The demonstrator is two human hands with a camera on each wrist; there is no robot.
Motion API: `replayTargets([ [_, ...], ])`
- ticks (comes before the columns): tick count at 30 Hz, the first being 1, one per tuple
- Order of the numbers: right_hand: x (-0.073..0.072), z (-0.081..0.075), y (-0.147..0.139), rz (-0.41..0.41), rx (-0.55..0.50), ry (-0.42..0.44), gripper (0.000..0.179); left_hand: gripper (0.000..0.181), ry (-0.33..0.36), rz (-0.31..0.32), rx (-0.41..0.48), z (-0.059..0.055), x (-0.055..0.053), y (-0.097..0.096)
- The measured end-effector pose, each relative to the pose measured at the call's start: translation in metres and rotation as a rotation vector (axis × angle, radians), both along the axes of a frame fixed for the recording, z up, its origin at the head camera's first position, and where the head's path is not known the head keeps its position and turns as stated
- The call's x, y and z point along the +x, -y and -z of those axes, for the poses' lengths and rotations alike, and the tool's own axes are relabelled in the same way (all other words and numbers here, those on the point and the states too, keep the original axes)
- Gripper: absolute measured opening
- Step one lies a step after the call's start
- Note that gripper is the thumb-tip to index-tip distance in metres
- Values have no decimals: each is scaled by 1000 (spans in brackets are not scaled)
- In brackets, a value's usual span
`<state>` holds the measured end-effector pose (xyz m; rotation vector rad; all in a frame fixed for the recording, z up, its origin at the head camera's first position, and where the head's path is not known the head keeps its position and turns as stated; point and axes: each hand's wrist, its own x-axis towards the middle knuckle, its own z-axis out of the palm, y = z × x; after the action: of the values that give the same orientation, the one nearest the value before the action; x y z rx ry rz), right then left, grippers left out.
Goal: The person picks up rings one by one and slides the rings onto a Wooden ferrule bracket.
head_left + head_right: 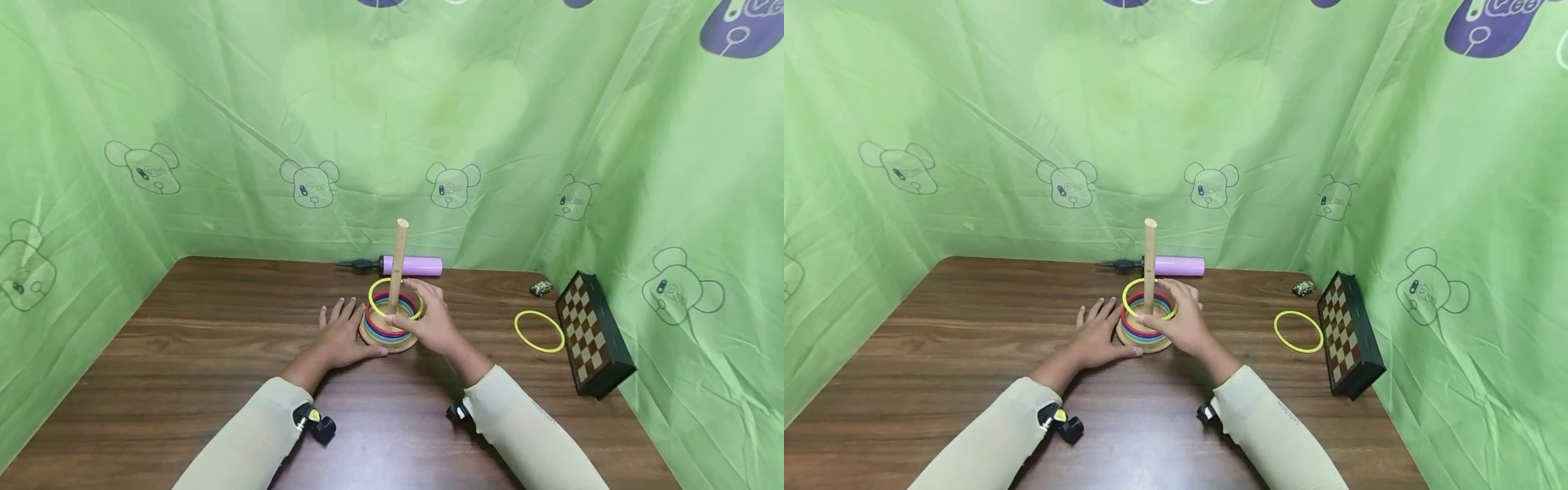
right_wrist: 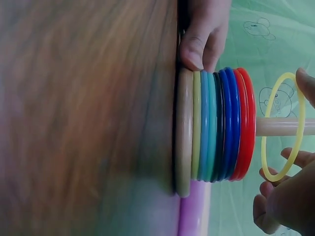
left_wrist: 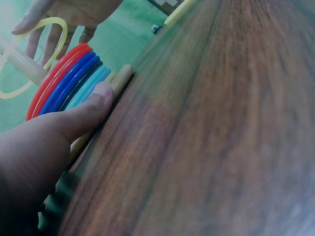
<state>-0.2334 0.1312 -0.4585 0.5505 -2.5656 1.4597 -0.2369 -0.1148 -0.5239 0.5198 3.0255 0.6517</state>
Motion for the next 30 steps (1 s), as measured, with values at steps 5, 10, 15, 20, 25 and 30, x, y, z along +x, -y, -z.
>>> replayTargets([
  [5, -1, 4, 0, -4, -7, -3, 81, 125, 8, -2, 5, -1, 0, 1],
  [10, -1, 7, 0, -9, 16, -16, 81, 125, 19, 1, 5, 0, 0, 0],
  [15, -3, 11, 1, -13, 40, -26, 82, 123, 16, 1, 2, -1, -1, 0],
  [20, -4, 17, 1, -14, 35, -15, 83, 125, 15, 2, 2, 0, -1, 0],
  [25, -4, 23, 2, -27, 49, -38, 82, 126, 18, 1, 11, 1, -2, 1],
  [30, -3, 23, 3, -27, 57, -55, 81, 127, 19, 1, 11, 2, -3, 2],
])
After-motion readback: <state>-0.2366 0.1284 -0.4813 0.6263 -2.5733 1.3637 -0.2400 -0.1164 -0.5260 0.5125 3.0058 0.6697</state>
